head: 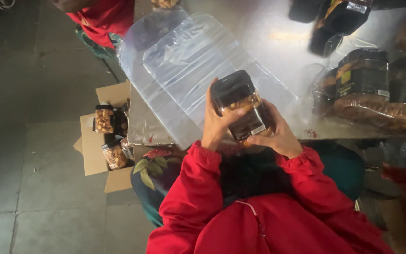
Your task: The person places plastic jars containing snacks into a large clear plastic bag and arranges them on a table.
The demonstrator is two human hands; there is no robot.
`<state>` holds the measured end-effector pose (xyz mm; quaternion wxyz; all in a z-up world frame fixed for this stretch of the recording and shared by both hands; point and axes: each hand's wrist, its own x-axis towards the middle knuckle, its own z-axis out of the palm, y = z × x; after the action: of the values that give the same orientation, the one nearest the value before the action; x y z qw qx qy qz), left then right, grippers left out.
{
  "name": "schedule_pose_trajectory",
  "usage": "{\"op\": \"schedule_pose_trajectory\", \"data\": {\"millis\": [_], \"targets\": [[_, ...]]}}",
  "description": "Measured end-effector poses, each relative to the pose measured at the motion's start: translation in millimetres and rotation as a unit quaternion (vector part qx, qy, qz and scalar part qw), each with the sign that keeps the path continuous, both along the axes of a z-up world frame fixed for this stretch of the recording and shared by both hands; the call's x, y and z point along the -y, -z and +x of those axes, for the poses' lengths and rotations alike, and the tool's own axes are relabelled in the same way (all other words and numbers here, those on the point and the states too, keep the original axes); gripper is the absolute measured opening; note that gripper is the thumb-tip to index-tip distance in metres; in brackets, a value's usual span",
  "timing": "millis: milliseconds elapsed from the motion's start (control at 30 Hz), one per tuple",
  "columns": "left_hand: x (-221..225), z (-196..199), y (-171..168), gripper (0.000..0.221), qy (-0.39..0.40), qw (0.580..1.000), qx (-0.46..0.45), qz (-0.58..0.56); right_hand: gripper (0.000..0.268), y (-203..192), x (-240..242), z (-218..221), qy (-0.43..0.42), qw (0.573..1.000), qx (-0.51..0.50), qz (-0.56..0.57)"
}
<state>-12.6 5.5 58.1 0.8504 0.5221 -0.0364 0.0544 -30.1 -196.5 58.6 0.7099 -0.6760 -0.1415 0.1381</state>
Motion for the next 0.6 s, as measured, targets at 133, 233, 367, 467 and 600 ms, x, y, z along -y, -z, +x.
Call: {"op": "schedule_pose_trajectory", "data": {"millis": [133,233,367,467,600], "targets": [[1,-12,-22,0.121,0.056,0.996,0.039,0.049,0.103,-25,13,9,-0.026,0.994,0.077,-0.073],[1,-20,-30,0.126,0.109,0.979,0.098,0.143,0.110,-45,19,13,-0.012,0.998,0.067,0.011],[4,-24,-36,0.129,0.117,0.968,0.131,0.182,0.122,-56,10,11,-0.027,0.991,0.129,0.004],[3,-23,-38,0.122,0.108,0.958,0.125,0.233,0.122,-56,5,10,-0.010,0.990,0.137,-0.028],[-2,-24,-36,0.108,0.123,0.954,0.125,0.243,0.107,-51,8,8,-0.034,0.990,0.140,-0.011]]}}
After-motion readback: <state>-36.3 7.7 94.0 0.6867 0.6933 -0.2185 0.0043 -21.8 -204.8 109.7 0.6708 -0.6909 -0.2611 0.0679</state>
